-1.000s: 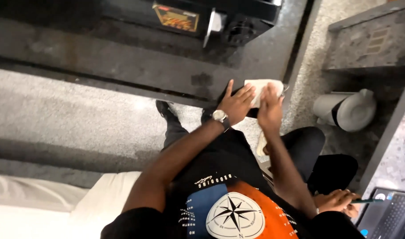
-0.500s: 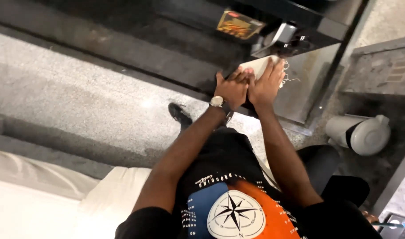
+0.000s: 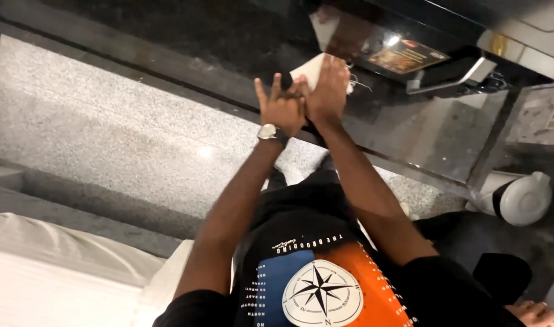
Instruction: Cleaning the kitchen counter and sink area with a cloth.
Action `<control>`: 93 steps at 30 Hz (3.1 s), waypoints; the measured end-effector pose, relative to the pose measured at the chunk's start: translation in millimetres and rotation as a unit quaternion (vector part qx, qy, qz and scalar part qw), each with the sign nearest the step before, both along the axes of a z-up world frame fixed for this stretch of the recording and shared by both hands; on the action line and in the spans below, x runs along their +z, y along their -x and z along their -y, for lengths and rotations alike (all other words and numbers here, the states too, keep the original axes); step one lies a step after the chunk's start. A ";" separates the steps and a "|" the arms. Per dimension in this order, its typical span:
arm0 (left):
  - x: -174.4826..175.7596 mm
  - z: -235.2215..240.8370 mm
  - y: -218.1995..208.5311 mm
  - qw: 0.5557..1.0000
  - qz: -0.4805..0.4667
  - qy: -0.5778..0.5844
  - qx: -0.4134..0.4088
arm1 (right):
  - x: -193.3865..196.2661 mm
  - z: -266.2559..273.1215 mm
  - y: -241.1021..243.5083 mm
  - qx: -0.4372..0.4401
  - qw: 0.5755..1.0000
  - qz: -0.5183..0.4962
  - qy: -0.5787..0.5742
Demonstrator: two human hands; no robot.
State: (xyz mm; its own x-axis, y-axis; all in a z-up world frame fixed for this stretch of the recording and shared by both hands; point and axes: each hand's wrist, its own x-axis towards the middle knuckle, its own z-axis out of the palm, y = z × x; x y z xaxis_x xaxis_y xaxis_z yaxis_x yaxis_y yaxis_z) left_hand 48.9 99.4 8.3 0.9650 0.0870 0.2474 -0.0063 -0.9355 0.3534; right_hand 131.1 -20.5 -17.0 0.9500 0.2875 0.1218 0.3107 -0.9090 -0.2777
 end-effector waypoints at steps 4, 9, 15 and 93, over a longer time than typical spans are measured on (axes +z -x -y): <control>13.4 -54.5 15.2 0.998 -0.046 -0.006 0.050 | 4.7 -63.7 6.1 0.060 0.998 0.020 -0.013; 16.8 -102.7 37.1 0.986 -0.103 -0.014 0.127 | 24.9 -126.9 17.3 0.160 0.984 0.043 -0.072; 17.6 -119.2 54.7 0.979 -0.106 -0.024 0.174 | 22.9 -153.6 18.6 0.232 0.968 0.041 -0.084; -4.8 5.3 11.1 0.941 -0.043 0.314 0.115 | 81.3 70.6 8.9 0.204 0.968 -0.030 -0.143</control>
State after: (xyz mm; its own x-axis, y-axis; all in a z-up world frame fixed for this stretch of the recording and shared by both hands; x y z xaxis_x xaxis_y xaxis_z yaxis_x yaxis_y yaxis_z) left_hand 37.8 94.1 3.5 0.9168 0.3993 -0.0014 0.2252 -0.5142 0.8276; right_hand 122.3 -91.1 64.3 0.7726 0.6027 0.1995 0.6027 -0.5976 -0.5288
